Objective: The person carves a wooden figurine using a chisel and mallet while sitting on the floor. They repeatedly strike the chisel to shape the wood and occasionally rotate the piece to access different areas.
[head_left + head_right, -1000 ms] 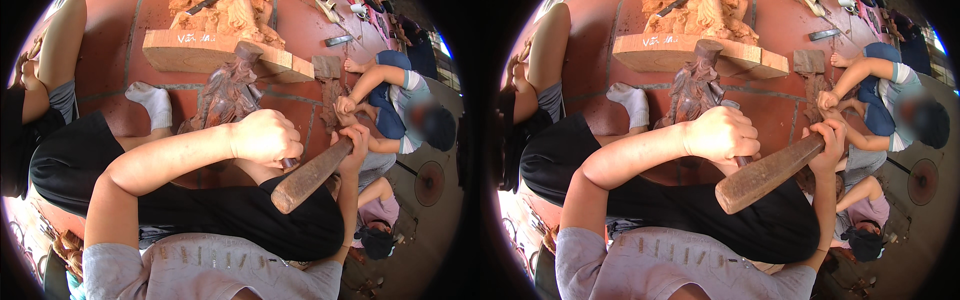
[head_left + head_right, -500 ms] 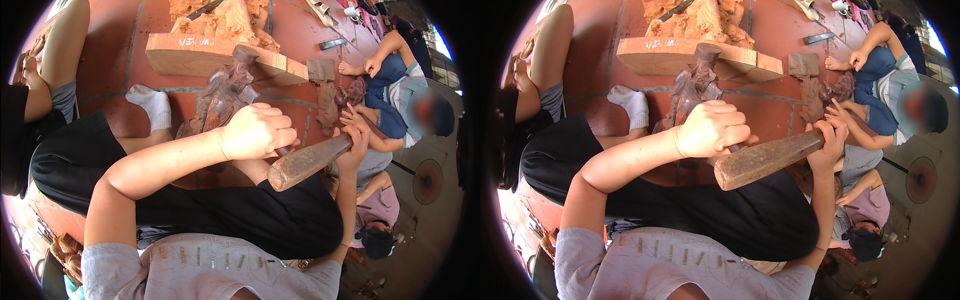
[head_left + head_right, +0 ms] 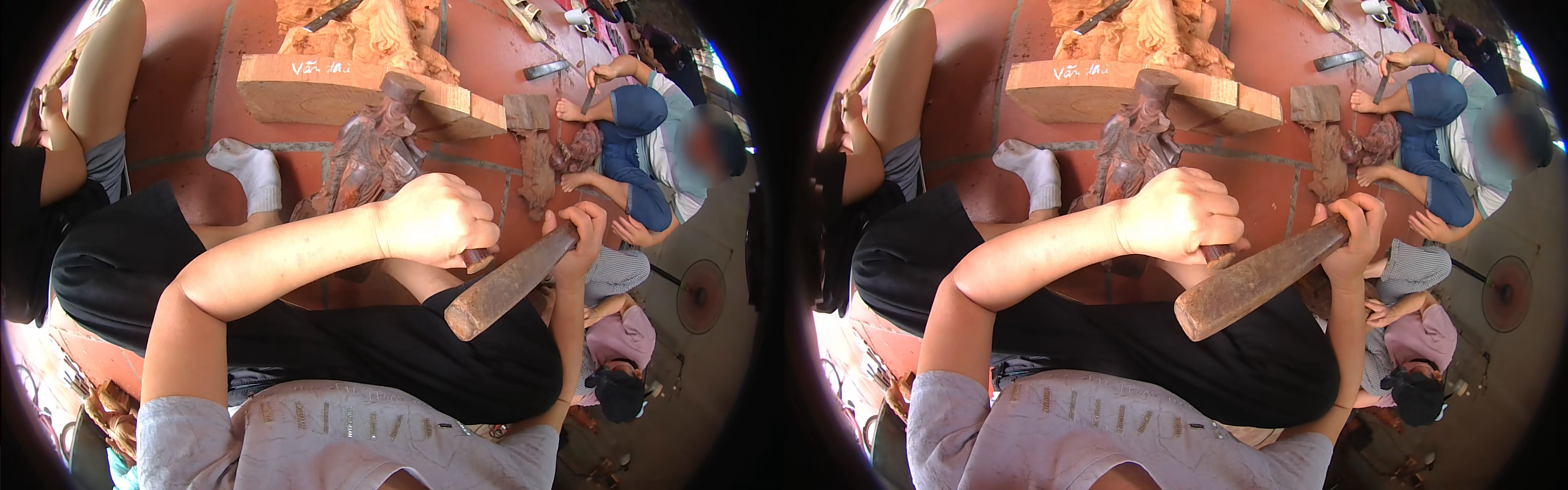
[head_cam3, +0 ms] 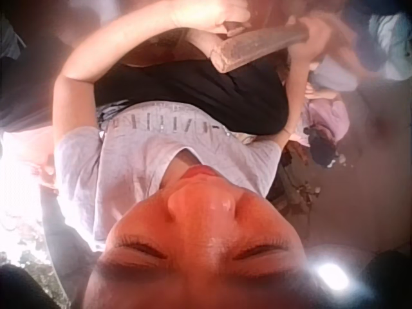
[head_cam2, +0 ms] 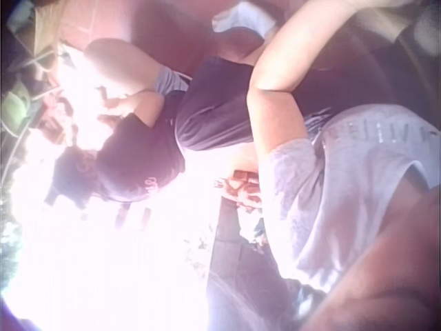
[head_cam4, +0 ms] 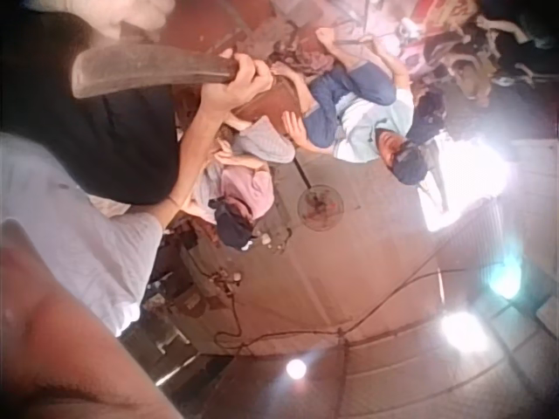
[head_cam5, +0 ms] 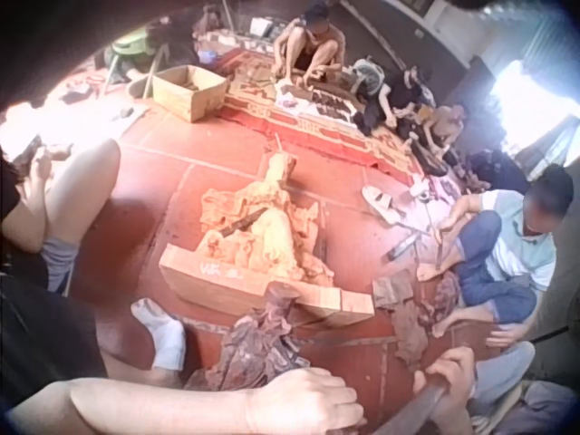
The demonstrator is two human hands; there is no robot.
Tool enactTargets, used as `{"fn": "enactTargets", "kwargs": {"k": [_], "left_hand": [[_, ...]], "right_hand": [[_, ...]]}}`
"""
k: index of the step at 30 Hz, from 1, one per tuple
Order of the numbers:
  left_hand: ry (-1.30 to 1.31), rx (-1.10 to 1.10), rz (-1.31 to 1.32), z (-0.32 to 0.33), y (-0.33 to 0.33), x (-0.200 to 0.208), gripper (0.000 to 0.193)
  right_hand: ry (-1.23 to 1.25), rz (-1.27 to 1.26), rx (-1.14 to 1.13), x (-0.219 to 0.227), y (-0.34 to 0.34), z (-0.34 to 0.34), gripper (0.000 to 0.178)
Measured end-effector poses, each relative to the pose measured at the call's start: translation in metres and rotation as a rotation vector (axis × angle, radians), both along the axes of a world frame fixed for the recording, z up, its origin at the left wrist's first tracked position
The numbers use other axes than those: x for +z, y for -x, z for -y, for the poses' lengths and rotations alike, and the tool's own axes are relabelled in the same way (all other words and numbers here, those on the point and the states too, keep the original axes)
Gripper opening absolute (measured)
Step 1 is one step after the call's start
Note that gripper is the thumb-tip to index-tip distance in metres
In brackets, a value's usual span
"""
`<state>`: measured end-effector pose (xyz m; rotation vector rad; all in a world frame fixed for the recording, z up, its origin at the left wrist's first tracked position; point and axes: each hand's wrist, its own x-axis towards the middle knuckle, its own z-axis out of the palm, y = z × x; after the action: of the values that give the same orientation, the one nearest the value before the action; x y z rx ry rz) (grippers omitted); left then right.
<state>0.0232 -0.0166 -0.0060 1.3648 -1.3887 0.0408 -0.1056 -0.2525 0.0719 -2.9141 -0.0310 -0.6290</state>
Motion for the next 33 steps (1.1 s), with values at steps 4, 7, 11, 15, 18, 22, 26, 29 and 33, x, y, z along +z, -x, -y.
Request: {"fn": "enactTargets", "kwargs": {"k": [4,7,11,15,18,22,26,29,33], "left_hand": [[-0.013,-0.008,-0.007,0.001,-0.001,-0.003,0.018],[-0.015,-0.001,-0.005,0.001,-0.002,-0.004,0.018],[-0.007,0.002,-0.007,0.001,-0.004,-0.003,0.017],[0.082,0.002,-0.054,0.003,-0.008,-0.003,0.026],[0.094,-0.006,-0.049,0.0,-0.011,-0.001,0.028],[0.053,-0.003,-0.056,-0.004,-0.012,0.003,0.023],[0.071,0.005,-0.055,-0.013,-0.015,0.002,0.023],[0.024,0.169,-0.004,-0.023,-0.004,0.003,0.024],[0.051,0.176,-0.026,-0.026,0.011,-0.008,0.033]], "right_hand": [[-0.018,0.0,0.009,-0.002,-0.001,0.001,0.027],[-0.036,-0.001,0.01,-0.001,-0.002,-0.001,0.028],[-0.112,0.043,0.098,-0.002,-0.001,0.002,0.029],[-0.091,0.052,0.147,0.0,-0.006,0.002,0.03],[0.066,-0.024,-0.037,0.008,-0.003,-0.002,0.03],[-0.148,0.11,0.045,-0.008,0.001,0.005,0.029],[0.161,0.055,-0.037,0.002,-0.001,0.001,0.029],[0.095,0.032,-0.016,0.002,0.002,0.0,0.029],[-0.01,0.036,-0.006,-0.002,0.007,0.004,0.029]]}}
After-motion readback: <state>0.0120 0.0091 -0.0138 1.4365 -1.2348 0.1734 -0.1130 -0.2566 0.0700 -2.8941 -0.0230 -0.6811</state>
